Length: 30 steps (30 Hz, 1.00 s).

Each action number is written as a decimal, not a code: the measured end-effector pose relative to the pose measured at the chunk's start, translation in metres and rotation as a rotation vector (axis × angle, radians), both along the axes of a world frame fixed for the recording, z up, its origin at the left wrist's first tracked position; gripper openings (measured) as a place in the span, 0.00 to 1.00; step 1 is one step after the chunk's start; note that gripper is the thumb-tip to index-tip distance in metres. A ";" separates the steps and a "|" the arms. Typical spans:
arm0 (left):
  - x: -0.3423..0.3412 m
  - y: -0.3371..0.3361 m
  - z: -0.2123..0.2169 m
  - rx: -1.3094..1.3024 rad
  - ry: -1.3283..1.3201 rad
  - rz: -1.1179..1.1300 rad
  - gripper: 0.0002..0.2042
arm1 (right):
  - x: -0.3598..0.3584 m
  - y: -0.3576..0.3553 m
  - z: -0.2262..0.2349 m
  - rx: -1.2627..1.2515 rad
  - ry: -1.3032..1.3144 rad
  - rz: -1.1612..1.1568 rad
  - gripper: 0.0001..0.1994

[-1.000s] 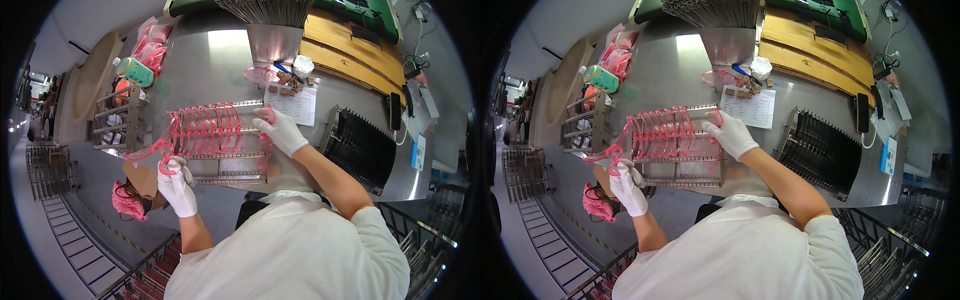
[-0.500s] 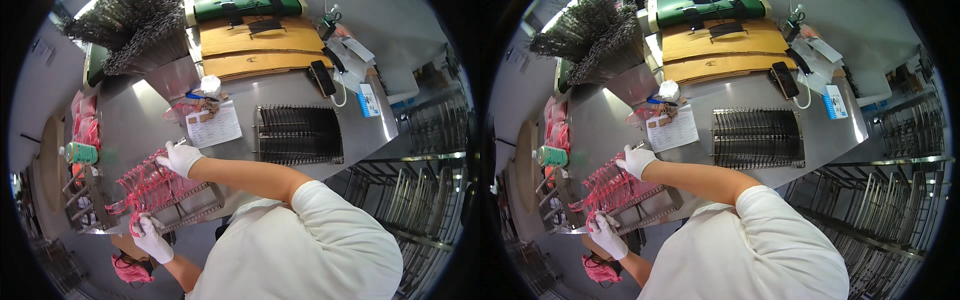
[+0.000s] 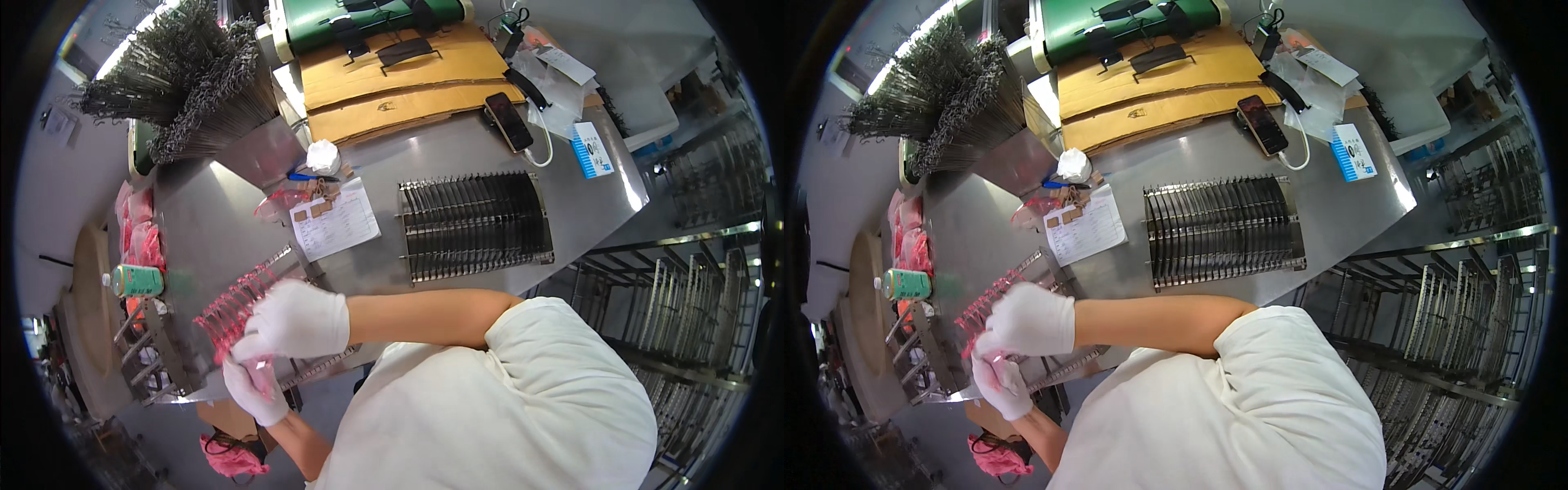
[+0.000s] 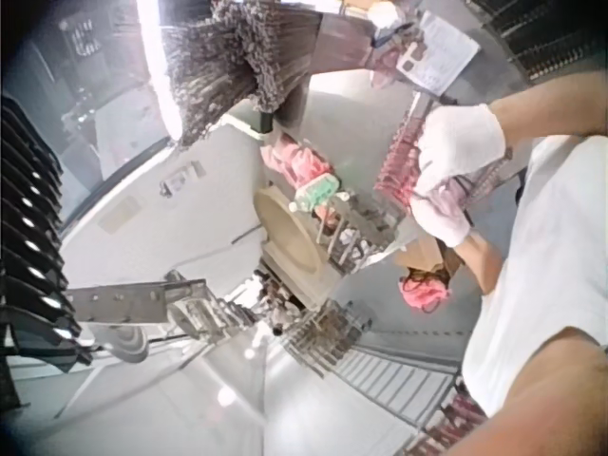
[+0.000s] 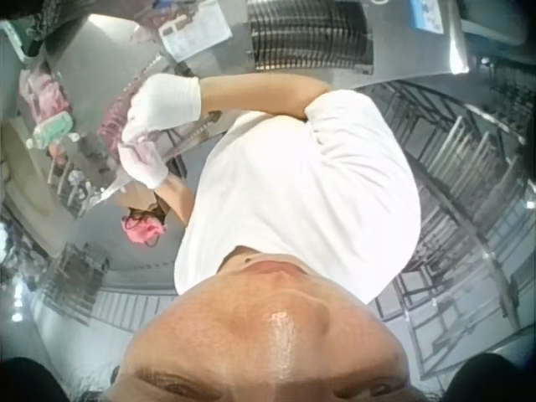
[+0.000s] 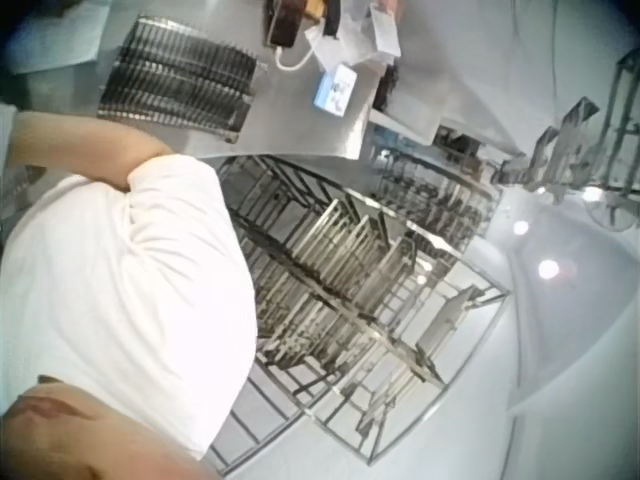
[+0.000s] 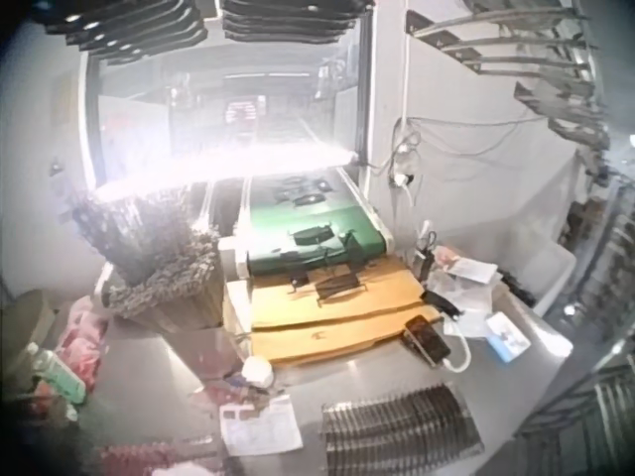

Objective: The person assembles small black plastic parts onto a metal rack and handles red plastic clips. They place the black parts into slots on the rack, then pick up and manipulate red clips, and later place the rack onto a nearby shelf.

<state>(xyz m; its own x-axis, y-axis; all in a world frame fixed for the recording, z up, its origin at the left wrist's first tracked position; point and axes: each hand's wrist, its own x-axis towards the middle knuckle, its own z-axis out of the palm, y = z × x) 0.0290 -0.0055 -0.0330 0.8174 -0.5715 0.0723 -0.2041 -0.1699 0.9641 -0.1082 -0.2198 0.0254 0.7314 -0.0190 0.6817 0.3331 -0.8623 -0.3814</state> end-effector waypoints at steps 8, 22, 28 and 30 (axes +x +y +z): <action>-0.016 -0.017 0.046 -0.378 0.369 0.181 0.14 | -0.009 -0.048 -0.064 1.152 0.702 -0.193 0.20; -0.026 -0.014 0.038 -0.278 0.382 0.246 0.14 | 0.026 -0.018 -0.104 0.675 0.832 -0.212 0.26; -0.040 -0.036 0.042 -0.267 0.296 0.183 0.15 | 0.029 -0.026 -0.081 1.093 1.009 -0.101 0.33; -0.039 -0.037 0.042 -0.244 0.290 0.146 0.16 | 0.026 -0.029 -0.072 1.042 1.022 -0.134 0.29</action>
